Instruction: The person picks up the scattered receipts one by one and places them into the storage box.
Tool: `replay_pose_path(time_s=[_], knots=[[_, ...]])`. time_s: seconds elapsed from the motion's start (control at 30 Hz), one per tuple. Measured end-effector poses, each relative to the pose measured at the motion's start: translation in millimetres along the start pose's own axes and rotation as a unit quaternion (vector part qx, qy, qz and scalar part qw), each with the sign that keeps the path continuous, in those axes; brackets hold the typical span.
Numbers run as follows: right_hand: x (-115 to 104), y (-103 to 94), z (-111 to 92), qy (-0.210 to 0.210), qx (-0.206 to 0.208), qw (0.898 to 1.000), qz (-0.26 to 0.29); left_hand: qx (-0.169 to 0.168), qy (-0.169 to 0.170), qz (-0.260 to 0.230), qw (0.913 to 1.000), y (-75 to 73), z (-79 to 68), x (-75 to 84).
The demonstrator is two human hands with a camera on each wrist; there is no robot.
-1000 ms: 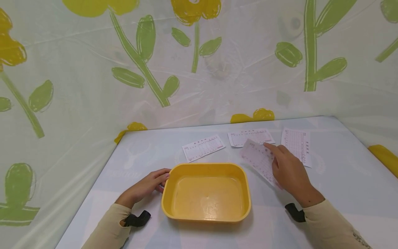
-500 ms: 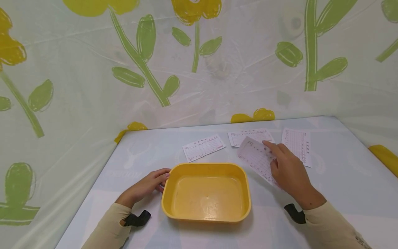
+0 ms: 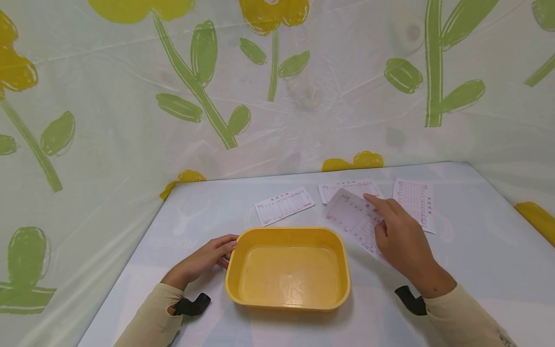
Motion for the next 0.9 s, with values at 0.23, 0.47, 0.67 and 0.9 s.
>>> replay_pose_path(time_s=[0.23,0.47,0.67,0.9], knots=[[-8,-4.5,-1,-0.024,0.001,1.000,0.005,0.001,0.001,0.001,1.0000,-0.2,-0.3,0.4],[-16,-8.0,-3,-0.032,-0.002,0.999,0.022,0.002,-0.001,0.004,1.0000,0.1,0.5,0.7],[-22,-11.5,-4,-0.042,-0.002,0.999,0.032,0.001,0.004,0.002,1.0000,0.4,-0.1,1.4],[-28,-10.3,-6,-0.059,-0.006,0.998,0.039,0.002,0.001,0.002,1.0000,0.6,-0.2,1.5]])
Point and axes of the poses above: each hand's wrist, its own z-axis towards the middle knuckle, its own y-axis out of the palm, x = y × z, the point moved 3 cm from there along z, towards the middle knuckle, and after that the axes turned 6 degrees about -z, right-handed, at the moved point
